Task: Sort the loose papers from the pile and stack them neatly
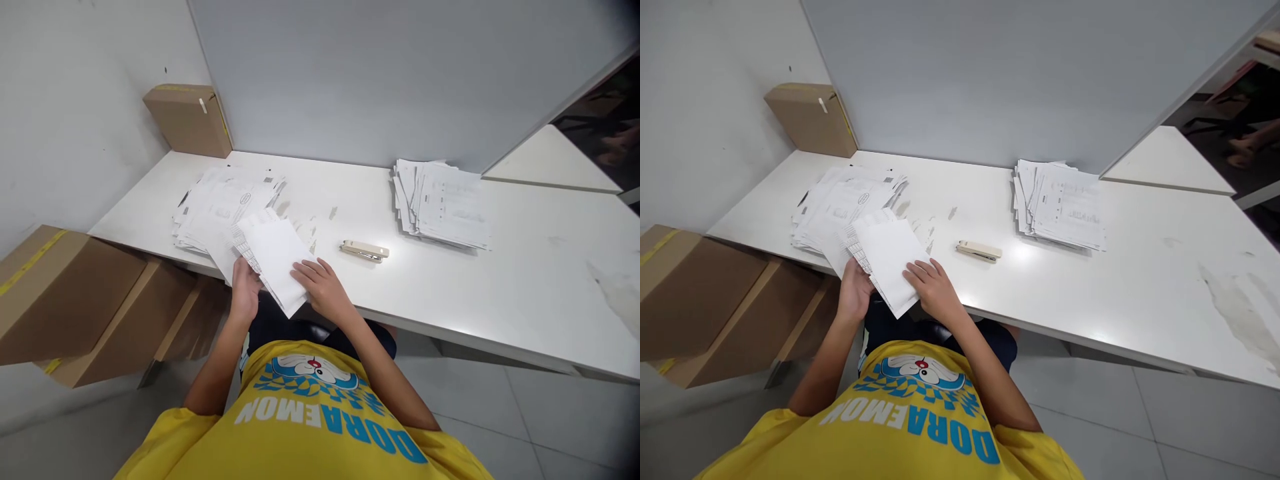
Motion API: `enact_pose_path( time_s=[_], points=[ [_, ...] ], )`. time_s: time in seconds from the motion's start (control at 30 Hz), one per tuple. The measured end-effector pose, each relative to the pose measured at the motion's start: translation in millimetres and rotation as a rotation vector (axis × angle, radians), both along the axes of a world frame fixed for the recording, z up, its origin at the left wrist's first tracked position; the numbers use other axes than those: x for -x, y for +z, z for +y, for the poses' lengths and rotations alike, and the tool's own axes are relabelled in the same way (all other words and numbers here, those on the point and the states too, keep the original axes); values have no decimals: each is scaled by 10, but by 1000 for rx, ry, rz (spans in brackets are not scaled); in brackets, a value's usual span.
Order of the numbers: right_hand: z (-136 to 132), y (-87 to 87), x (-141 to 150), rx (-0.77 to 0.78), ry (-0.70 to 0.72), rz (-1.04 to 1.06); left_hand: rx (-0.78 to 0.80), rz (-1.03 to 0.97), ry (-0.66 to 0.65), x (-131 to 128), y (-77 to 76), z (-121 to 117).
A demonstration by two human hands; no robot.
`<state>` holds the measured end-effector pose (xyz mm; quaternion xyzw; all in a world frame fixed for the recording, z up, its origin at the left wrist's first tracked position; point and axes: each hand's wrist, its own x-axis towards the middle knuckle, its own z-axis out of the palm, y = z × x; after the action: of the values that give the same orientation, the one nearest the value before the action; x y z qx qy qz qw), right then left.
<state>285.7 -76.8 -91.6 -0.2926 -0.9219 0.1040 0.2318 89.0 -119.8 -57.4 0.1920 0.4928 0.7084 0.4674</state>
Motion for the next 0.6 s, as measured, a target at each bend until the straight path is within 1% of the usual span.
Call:
enact_pose_path(
  time_s=[0.1, 0.2, 0.3, 0.37, 0.4, 0.43, 0.5, 0.53, 0.57, 0.6],
  points=[
    [-21, -32, -87, -19, 15, -12, 3, 110, -16, -20, -58, -5],
    [-36, -64, -158, -45, -1, -5, 21, 146, -47, -49, -122, 15],
    [-72, -95, -226, -12, 14, 22, 40, 153, -67, -79, -157, 43],
    [-155, -132, -259, 33, 1, 110, 46, 128, -29, -104, -156, 57],
    [-223, -161, -268, 58, -39, 200, 45, 103, 5, -121, -149, 59],
    [-306, -194, -273, 93, -114, 321, 45, 69, 45, -140, -137, 56],
    [-491, -262, -269, 221, -335, 598, 38, -15, 109, -188, -107, 39],
    [-576, -284, -263, 326, -443, 709, 33, -61, 127, -216, -90, 25],
    [-644, -287, -256, 454, -512, 780, 24, -108, 134, -245, -75, 9],
    [-690, -266, -249, 594, -545, 833, 10, -152, 133, -276, -62, -9]
  ],
)
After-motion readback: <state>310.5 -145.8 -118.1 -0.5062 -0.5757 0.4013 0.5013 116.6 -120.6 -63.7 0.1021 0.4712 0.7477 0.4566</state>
